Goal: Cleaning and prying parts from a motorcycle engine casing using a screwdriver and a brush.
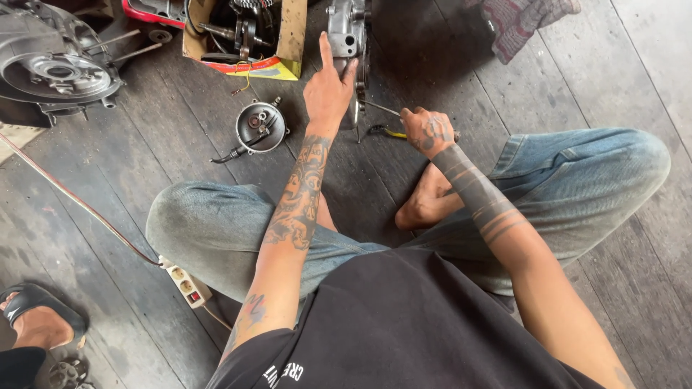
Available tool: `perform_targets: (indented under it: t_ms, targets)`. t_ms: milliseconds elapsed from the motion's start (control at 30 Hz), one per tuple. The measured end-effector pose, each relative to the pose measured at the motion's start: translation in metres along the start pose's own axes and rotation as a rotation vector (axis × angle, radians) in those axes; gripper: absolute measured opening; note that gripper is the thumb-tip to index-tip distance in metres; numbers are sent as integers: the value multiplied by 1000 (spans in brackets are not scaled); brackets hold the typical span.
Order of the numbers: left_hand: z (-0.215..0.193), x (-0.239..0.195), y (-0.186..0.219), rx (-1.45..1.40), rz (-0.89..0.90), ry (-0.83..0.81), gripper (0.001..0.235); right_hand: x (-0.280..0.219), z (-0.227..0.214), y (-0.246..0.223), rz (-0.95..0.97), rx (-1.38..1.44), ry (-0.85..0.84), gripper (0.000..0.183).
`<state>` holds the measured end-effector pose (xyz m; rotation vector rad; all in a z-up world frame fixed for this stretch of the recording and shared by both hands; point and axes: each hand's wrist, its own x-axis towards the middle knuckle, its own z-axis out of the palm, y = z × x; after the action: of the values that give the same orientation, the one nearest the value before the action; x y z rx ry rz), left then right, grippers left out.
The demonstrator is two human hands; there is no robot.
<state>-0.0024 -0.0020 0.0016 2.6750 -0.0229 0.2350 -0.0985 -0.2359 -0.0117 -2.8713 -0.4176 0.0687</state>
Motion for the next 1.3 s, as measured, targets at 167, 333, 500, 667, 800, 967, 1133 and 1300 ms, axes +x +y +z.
perform_targets:
  t_ms: [167,333,500,667,800,967,1133,1300]
  targets:
    - [0,-5,-1,0,-4,9,84,-2,-1,-1,6,-16,33,14]
    - [-1,-3,0,-10,1,19,84,-1,-8,1,-3,-15,102,15]
    - [0,-2,0,-9,1,21,83,4,-9,8,57,-143,36,13]
    - [2,1,-1,-3,17,25,85,-4,-18,5,7,-39,57,14]
    - [-1,-5,-1,-5,20,29,83,-3,-22,-14,15,-88,64,15]
    - [-5,-3,0,5,-2,10,83,-1,-16,-11,12,81,8,10]
    - [0,-3,-1,26,-5,9,84,-4,-18,-19,133,257,-122,13]
    - [-5,-1,0,2,-41,-70,84,0,-28,-20,176,293,-265,16]
